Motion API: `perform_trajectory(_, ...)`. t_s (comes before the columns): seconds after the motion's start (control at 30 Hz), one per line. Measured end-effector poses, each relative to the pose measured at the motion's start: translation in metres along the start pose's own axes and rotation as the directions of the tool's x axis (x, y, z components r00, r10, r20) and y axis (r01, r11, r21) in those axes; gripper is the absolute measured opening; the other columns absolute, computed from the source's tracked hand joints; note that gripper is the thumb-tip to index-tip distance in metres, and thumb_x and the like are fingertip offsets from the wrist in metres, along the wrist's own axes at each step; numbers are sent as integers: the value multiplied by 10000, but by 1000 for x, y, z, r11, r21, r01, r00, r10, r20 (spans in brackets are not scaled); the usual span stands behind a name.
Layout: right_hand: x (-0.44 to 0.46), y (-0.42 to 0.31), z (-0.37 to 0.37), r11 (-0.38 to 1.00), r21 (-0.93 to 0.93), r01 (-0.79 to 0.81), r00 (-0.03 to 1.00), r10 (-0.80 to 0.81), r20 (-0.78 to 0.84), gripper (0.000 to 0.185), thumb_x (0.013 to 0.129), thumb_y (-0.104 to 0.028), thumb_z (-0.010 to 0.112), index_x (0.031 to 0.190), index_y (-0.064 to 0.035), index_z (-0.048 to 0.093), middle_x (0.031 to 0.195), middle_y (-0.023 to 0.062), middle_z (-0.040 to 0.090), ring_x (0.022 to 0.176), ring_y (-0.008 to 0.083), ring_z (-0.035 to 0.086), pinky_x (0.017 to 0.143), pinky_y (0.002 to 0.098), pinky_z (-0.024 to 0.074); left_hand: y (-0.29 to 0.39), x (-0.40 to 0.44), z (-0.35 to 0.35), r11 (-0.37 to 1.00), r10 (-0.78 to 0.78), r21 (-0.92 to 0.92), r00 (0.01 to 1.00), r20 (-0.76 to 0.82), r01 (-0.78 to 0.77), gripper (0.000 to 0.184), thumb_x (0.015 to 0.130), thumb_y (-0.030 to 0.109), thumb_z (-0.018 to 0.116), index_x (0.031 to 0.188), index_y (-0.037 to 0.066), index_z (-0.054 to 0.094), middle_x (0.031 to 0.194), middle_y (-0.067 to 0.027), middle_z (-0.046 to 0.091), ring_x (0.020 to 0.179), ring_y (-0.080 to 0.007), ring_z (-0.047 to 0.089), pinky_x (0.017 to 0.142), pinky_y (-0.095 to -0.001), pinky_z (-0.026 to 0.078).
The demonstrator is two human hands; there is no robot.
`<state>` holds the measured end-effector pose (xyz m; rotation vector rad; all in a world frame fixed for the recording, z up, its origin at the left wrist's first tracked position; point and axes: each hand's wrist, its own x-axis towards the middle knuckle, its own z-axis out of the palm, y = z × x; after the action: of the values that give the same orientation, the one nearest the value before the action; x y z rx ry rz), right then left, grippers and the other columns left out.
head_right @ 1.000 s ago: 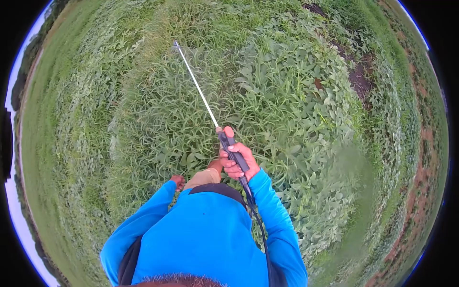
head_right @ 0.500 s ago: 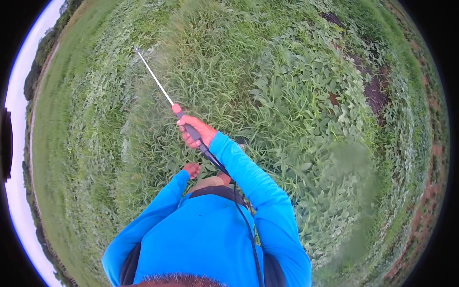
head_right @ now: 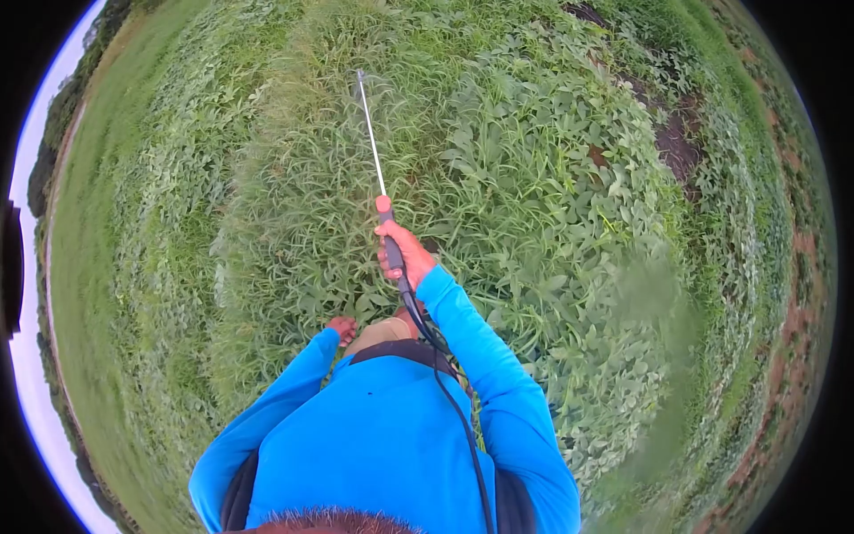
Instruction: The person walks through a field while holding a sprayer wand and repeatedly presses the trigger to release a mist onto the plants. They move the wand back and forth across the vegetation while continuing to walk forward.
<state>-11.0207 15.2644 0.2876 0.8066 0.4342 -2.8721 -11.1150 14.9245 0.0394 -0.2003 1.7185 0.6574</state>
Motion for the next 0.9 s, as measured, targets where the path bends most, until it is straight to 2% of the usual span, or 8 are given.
perform_trajectory(0.13, -23, 6, -28, 994, 77, 80, 996, -76, -46, 289, 809, -323, 645, 769, -116, 447, 608, -6, 421, 416, 65, 376, 310, 197, 324, 4, 3, 16, 992, 71, 102, 997, 35, -75, 261, 898, 347, 506, 949, 106, 592, 691, -10, 561, 504, -139, 510, 446, -306, 415)
perform_trajectory(0.33, -55, -7, -57, 957, 132, 259, 957, -235, -171, 319, 782, -340, 676, 818, -130, 440, 612, 0, 435, 406, 69, 376, 318, 199, 304, 20, 9, 33, 994, 73, 73, 994, 82, -79, 260, 897, 347, 508, 956, 115, 608, 729, -3, 568, 524, -125, 513, 454, -292, 408)
perform_trajectory(0.53, -49, -39, -77, 825, 83, 559, 788, -498, -362, 302, 805, -358, 656, 829, -144, 444, 593, -5, 426, 420, 78, 384, 328, 210, 317, 43, 30, 35, 987, 57, 146, 996, 68, -67, 285, 893, 373, 520, 939, 107, 610, 711, -9, 579, 524, -125, 511, 450, -290, 398)
perform_trajectory(0.67, -28, -79, -91, 859, 117, 499, 830, -435, -350, 304, 815, -385, 639, 795, -151, 446, 583, -10, 417, 416, 78, 376, 332, 207, 318, 65, 50, 30, 985, 125, 107, 985, 118, -138, 304, 891, 365, 520, 951, 81, 610, 696, -42, 588, 514, -137, 508, 440, -295, 395)
perform_trajectory(0.73, -18, -96, -84, 864, 127, 486, 839, -421, -345, 293, 814, -371, 632, 779, -147, 446, 584, -16, 408, 413, 73, 366, 324, 210, 313, 75, 77, 23, 994, 33, 102, 990, 137, -47, 314, 889, 344, 514, 973, 57, 610, 693, -81, 591, 500, -154, 510, 430, -309, 401)
perform_trajectory(0.8, -5, -114, -76, 931, 163, 327, 938, -299, -174, 281, 808, -347, 628, 777, -138, 444, 587, -18, 399, 409, 71, 353, 317, 212, 309, 88, 103, 18, 995, 63, 63, 985, 158, -74, 307, 886, 318, 506, 967, 40, 608, 693, -108, 588, 471, -171, 506, 401, -335, 394)
perform_trajectory(0.87, 12, -129, -64, 943, 177, 281, 955, -255, -153, 260, 814, -334, 606, 783, -128, 450, 591, -12, 399, 406, 75, 342, 312, 213, 308, 105, 121, 11, 993, 98, 49, 977, 188, -109, 293, 887, 301, 508, 968, 35, 598, 691, -99, 581, 460, -170, 507, 386, -335, 385)
perform_trajectory(0.9, 22, -137, -60, 960, 215, 180, 984, -175, -44, 256, 820, -336, 593, 787, -123, 455, 590, -10, 401, 406, 79, 344, 309, 216, 311, 117, 124, 8, 993, 99, 43, 977, 188, -109, 293, 887, 301, 508, 968, 35, 598, 691, -99, 581, 460, -170, 507, 386, -335, 385)
